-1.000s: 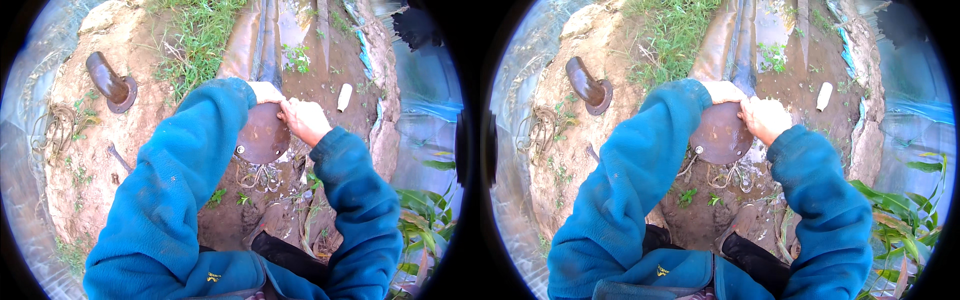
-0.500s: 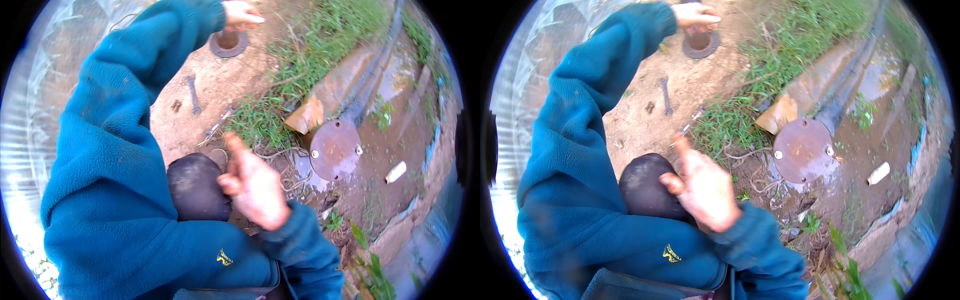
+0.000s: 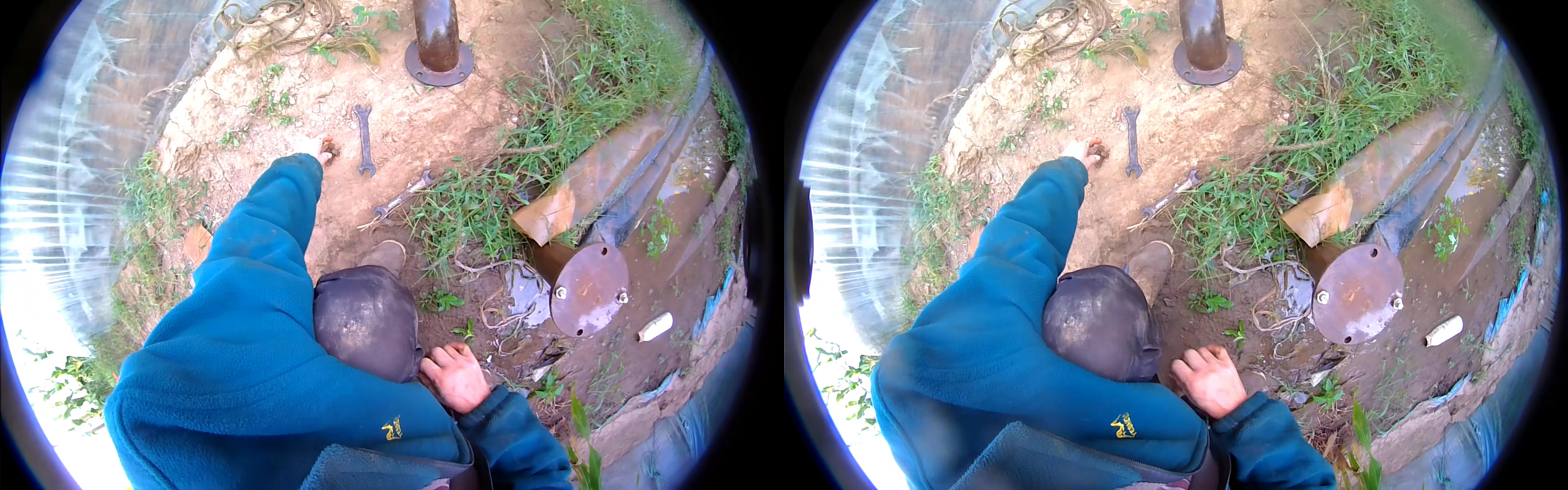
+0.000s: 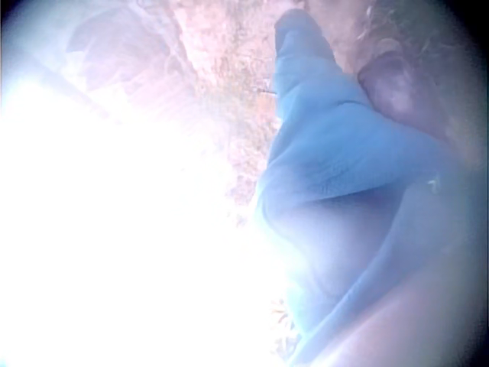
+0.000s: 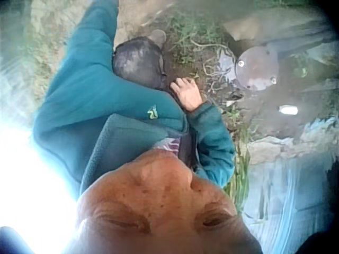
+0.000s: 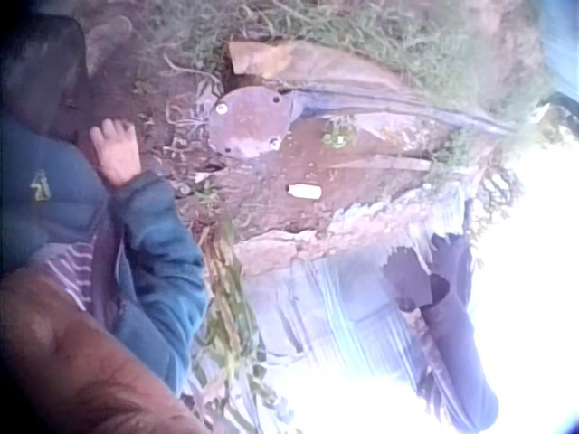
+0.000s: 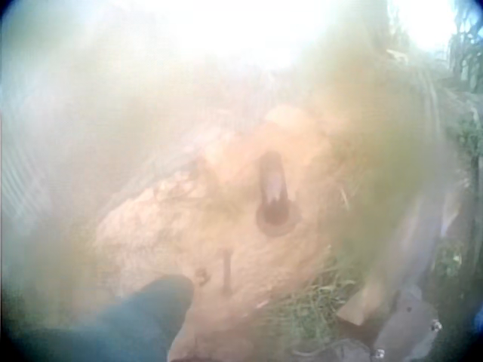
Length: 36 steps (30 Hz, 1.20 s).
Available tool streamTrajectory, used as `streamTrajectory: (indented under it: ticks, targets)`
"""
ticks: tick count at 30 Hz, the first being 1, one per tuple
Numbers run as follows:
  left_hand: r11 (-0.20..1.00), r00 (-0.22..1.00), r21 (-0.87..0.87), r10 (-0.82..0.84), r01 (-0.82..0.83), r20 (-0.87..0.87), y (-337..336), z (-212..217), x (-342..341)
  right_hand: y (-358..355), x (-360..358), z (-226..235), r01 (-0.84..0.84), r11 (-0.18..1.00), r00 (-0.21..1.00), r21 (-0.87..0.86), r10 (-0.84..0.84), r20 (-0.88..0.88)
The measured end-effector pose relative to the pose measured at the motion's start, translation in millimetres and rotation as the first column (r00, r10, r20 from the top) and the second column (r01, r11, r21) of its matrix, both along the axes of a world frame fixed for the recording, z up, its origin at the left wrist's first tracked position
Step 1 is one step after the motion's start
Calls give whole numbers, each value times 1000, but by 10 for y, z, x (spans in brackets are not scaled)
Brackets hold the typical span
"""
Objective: The person kneels on the ground and assembles a metal pipe system. They align a curved pipe section with a flange, insert bolts into the holes, and tighten the nuts by hand to secure the connection.
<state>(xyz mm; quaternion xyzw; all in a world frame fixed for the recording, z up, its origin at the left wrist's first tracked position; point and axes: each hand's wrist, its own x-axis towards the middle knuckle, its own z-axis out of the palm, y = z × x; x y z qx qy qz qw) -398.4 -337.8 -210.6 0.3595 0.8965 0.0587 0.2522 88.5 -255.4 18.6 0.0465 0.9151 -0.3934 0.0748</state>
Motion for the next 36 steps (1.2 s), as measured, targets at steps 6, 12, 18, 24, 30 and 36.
streamTrajectory:
  ticks: [6, 12, 18, 24, 30, 36]
  targets:
    - [999, 995, -31, -16, 13, -93, -51, 74, 157, 210, -73, -43, 172, 973, 970, 154, -195, 144]
    - [990, 998, -133, 56, -57, -18, 138, 389, 326, 353, -192, -34, 276, 947, 949, 162, -296, 112]
    - [980, 989, 171, 82, -103, 126, -161, -190, 223, 288, -211, -111, 229, 959, 950, 164, -257, 176]
    - [989, 988, 104, 96, -109, 122, 17, 220, 424, 335, -305, -214, 325, 939, 934, 113, -337, 115]
    - [553, 48, 11, 53, -833, 997, 563, 972, 1193, 455, -782, -461, 599, 714, 793, -363, -591, 148]
    - [588, 14, 37, -44, -808, 999, 967, 1000, 1602, 600, -1316, -733, 711, 363, 618, -602, -731, 290]
